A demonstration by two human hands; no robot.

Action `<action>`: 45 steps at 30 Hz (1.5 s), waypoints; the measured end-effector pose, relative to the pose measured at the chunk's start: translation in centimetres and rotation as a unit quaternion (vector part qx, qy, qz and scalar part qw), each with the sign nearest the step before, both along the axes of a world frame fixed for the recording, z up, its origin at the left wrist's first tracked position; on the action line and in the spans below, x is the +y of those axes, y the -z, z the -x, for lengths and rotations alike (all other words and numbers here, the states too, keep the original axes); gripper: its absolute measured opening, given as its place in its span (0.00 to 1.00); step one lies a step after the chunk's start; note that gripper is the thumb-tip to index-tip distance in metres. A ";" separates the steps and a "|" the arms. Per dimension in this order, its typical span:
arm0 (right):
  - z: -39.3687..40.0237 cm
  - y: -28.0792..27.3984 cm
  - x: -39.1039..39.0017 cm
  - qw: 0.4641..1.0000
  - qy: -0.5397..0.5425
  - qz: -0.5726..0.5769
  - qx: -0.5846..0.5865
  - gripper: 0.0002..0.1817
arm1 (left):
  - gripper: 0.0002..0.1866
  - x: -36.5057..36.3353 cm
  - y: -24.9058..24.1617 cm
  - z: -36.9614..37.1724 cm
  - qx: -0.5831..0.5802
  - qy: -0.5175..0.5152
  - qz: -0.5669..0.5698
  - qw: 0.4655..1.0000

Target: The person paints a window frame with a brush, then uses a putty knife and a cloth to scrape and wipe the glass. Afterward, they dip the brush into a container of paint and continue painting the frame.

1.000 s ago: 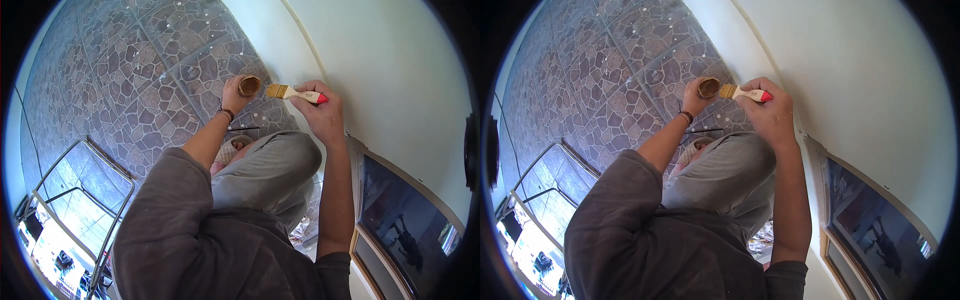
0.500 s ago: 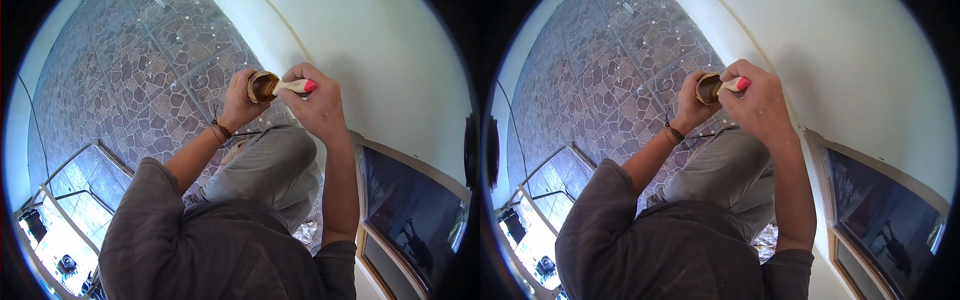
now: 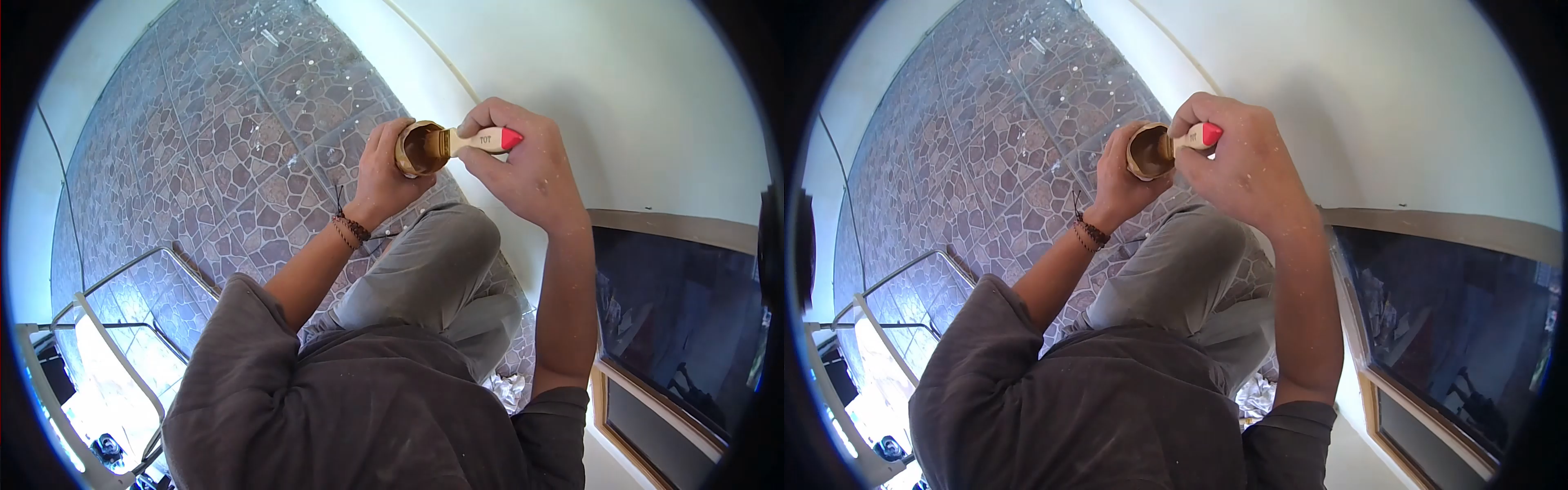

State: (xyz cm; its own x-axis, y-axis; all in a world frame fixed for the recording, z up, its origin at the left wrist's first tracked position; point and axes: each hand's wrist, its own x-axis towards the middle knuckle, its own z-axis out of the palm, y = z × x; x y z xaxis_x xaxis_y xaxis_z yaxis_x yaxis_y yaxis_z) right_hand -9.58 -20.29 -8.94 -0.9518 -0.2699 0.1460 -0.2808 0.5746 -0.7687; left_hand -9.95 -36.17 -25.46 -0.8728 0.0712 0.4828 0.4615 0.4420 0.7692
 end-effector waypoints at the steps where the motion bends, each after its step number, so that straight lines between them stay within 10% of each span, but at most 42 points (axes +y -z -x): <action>1: -0.3 -0.6 0.3 0.999 -0.030 -0.014 0.023 0.06 | 0.37 0.0 -0.5 0.0 0.006 0.001 0.001 1.000; 16: -4.8 -2.6 1.1 0.931 -0.102 -0.144 0.320 0.15 | 0.34 0.2 -8.1 -1.0 -0.067 0.107 -0.076 0.989; 26: -6.5 -2.1 2.0 0.980 0.009 0.093 0.177 0.09 | 0.37 0.6 -9.0 -1.7 -0.016 0.087 -0.028 0.996; 35: -6.9 0.0 1.3 0.911 0.070 0.061 0.401 0.11 | 0.36 1.4 -9.1 -1.7 0.015 0.084 -0.037 0.996; 45: -8.5 -1.8 1.6 0.949 0.108 0.188 0.231 0.09 | 0.36 1.0 -9.3 -1.0 0.025 0.081 -0.009 0.996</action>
State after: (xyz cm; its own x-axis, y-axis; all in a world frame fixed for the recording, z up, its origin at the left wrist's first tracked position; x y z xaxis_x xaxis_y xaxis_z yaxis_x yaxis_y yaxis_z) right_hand -1.07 -18.65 -7.10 -0.7905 0.0778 0.6076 -0.5443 0.3657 -0.7550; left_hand -8.93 -35.13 -16.20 -0.8257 0.1991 0.5277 0.5631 0.3445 0.7511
